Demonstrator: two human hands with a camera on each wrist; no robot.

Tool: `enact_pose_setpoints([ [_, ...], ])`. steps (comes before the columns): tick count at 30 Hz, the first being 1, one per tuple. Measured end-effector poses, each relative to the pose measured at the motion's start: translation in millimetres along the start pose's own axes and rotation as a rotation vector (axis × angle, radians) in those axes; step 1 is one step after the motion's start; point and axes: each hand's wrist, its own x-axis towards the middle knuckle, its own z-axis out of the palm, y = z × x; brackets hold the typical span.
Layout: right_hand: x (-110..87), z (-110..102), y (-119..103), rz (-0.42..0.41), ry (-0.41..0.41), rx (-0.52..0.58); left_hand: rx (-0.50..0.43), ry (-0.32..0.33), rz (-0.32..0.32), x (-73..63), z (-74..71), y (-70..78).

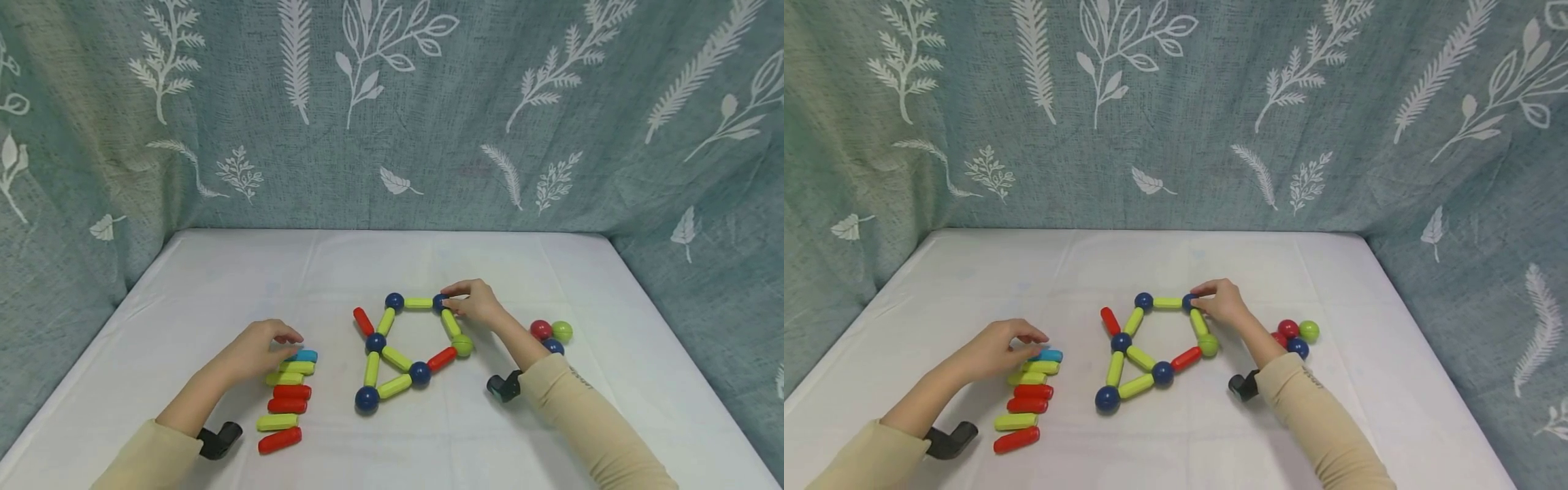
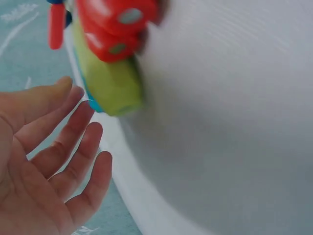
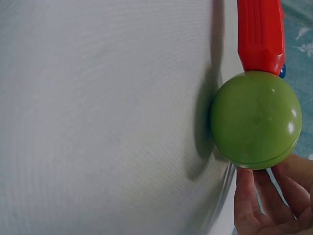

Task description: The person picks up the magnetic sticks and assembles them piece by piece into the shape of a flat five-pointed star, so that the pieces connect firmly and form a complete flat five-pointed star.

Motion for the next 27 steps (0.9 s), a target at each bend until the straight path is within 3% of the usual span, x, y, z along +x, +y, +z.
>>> enact_pose_setpoints([
  [10, -2.1, 0.9, -4.0, 0.002, 0.007, 0.007, 0.005, -0.069, 0.028, 0.7, 4.1, -8.7],
  [20, -2.3, 1.8, -3.6, 0.007, 0.009, 0.007, 0.01, -0.071, 0.019, 3.8, 6.2, -7.7],
  [27, -2.0, 2.1, -1.7, 0.014, 0.006, 0.001, 0.035, -0.038, 0.045, 24.0, -3.1, 7.4],
])
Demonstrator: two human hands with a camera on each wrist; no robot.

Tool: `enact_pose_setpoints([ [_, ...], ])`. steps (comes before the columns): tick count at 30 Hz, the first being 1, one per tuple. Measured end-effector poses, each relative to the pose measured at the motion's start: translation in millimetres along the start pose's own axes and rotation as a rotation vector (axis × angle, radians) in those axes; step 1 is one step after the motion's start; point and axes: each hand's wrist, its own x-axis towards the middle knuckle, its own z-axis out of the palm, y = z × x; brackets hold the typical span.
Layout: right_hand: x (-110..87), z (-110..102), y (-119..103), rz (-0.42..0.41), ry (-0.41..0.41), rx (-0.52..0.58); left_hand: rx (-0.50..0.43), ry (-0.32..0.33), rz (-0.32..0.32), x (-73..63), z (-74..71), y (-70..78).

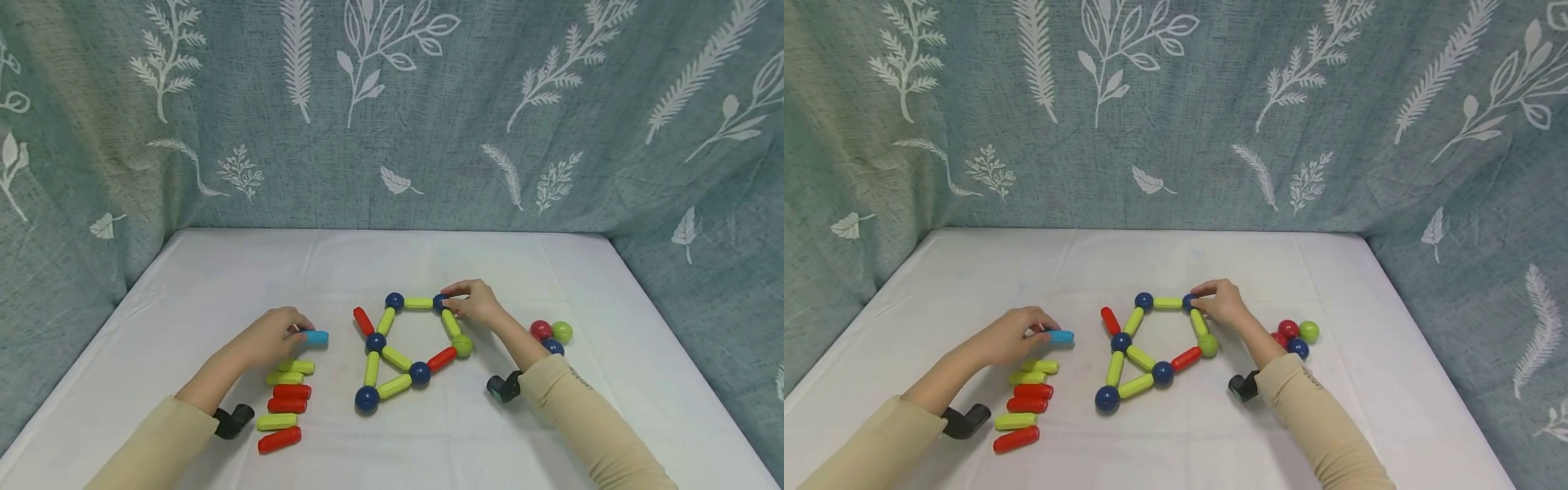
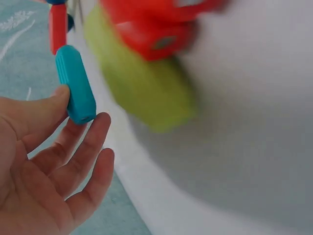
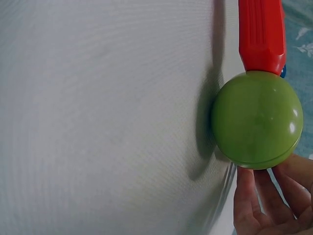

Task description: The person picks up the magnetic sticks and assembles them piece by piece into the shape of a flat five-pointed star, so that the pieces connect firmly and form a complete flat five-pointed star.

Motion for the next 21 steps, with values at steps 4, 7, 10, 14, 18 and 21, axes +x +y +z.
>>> enact_pose_setpoints([
  [4, -0.1, -0.7, 0.6, 0.005, 0.005, 0.001, 0.039, 0.034, 0.045, 23.8, -4.9, 12.0],
  [7, -0.5, -0.7, 0.5, 0.001, 0.007, 0.005, 0.063, 0.049, 0.058, 42.9, -5.9, 21.9],
  [10, -0.8, 0.1, 0.1, -0.003, 0.005, 0.009, 0.088, 0.058, 0.049, 60.5, -3.3, 31.2],
  [14, -0.3, 1.0, 0.4, -0.008, 0.008, 0.008, 0.111, 0.052, 0.033, 79.0, 4.2, 43.4],
  [18, -1.0, 0.8, -0.5, -0.021, 0.015, -0.006, 0.116, 0.033, 0.015, 90.8, 13.0, 52.4],
  [21, -1.3, 0.4, -1.2, -0.023, 0.015, -0.011, 0.109, 0.03, -0.005, 95.4, 18.5, 55.6],
])
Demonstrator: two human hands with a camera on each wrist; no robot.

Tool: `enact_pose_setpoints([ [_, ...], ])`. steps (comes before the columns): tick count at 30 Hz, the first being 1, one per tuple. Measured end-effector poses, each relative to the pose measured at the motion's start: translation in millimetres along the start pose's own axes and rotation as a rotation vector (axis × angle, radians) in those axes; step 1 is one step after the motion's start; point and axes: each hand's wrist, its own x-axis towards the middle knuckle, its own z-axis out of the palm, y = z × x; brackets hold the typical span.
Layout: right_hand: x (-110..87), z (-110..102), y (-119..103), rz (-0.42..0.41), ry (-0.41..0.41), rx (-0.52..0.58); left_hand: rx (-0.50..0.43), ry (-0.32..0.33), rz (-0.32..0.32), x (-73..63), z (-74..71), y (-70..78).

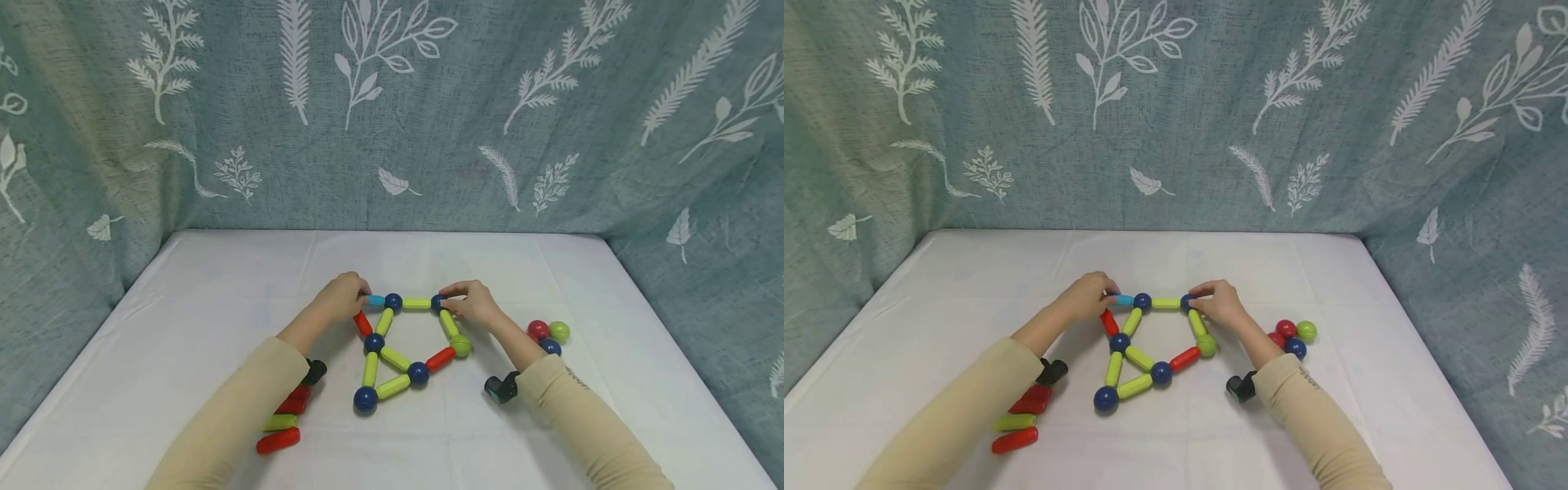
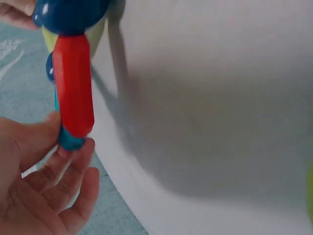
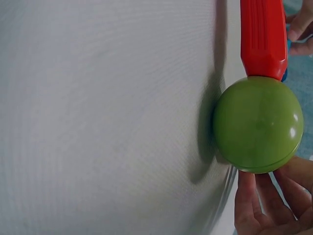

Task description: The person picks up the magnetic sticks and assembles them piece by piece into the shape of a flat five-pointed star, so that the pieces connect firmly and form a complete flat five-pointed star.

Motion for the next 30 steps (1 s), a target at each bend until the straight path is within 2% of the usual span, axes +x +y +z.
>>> enact_pose_setpoints([
  [3, 0.5, 0.2, 0.0, 0.014, -0.004, 0.009, -0.002, 0.007, -0.019, 1.0, 2.3, 1.2],
  [10, 0.1, -0.2, -0.3, 0.026, -0.003, 0.012, -0.012, 0.004, 0.002, -0.7, 0.9, -0.4],
  [15, -1.2, 0.1, -1.4, 0.018, -0.005, 0.013, -0.046, 0.02, 0.008, -9.2, -3.9, -3.0],
  [19, -1.8, 1.0, -2.1, 0.018, 0.0, 0.018, -0.058, 0.047, 0.012, -24.0, -9.4, -3.8],
  [24, -1.4, 1.3, -1.1, 0.028, -0.007, 0.019, -0.081, 0.052, 0.054, -47.1, -9.1, -2.5],
  [30, -1.0, -0.1, -1.9, 0.01, -0.036, 0.018, -0.116, -0.01, 0.085, -77.8, 1.5, 7.8],
])
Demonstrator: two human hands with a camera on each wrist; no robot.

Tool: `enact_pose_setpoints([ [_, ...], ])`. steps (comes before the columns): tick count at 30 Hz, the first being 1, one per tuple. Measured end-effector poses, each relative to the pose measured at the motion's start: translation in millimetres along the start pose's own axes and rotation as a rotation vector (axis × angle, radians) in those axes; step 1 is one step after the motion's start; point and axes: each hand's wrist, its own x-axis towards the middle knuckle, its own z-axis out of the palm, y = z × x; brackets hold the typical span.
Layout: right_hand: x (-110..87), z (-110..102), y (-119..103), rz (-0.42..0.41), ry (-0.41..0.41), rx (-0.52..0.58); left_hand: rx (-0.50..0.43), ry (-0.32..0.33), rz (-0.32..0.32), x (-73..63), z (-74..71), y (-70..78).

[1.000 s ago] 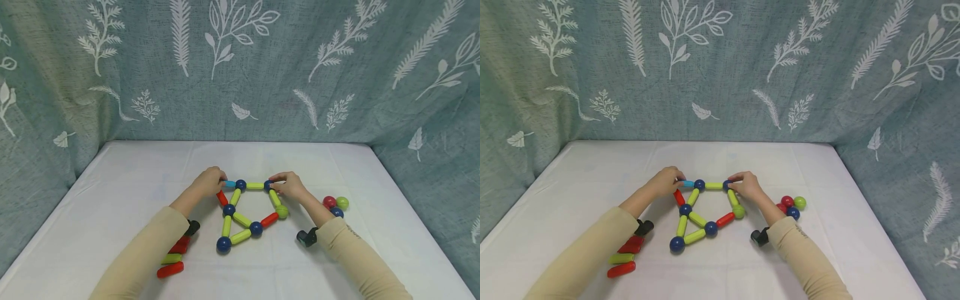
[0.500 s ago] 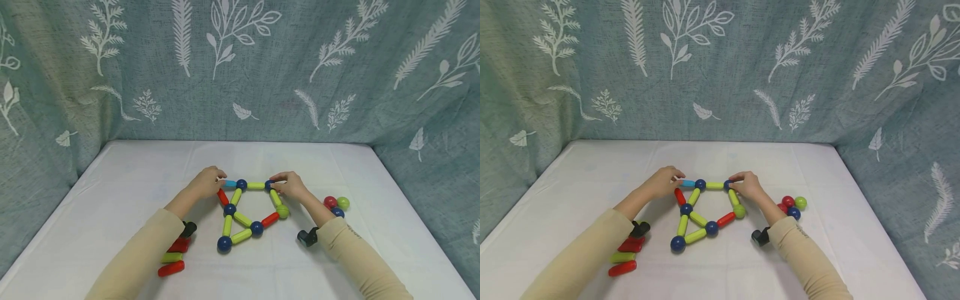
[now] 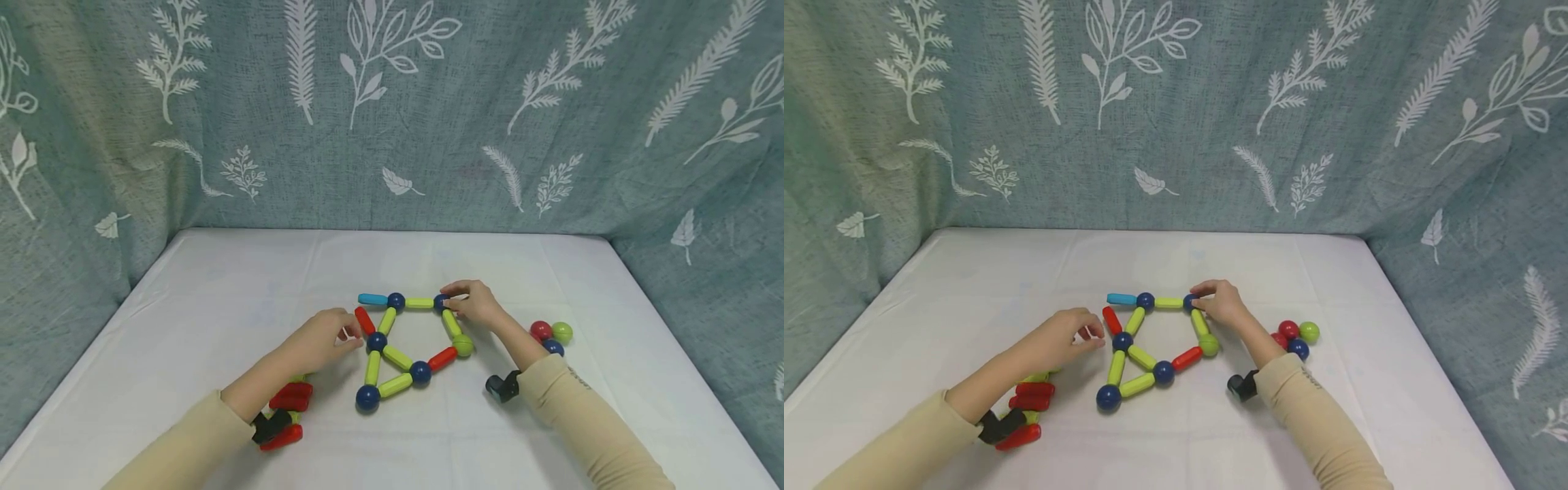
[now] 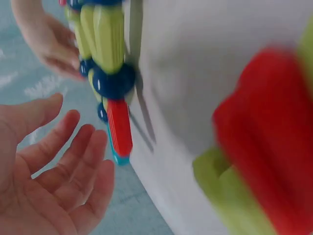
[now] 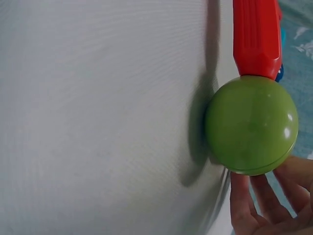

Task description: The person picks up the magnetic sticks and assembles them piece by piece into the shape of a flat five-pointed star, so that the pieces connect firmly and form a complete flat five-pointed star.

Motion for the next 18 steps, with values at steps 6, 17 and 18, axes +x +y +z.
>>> enact_pose_setpoints([
  [6, 0.7, -0.7, -2.6, -0.037, -0.049, -0.036, -0.02, -0.085, 0.068, -26.4, 13.6, 13.6],
  [17, -0.7, -1.3, -6.5, -0.052, -0.069, -0.101, 0.032, -0.088, 0.046, -38.0, 36.1, 29.1],
  [18, -0.5, -1.2, -6.1, -0.053, -0.07, -0.099, 0.037, -0.081, 0.042, -37.9, 37.7, 29.1],
])
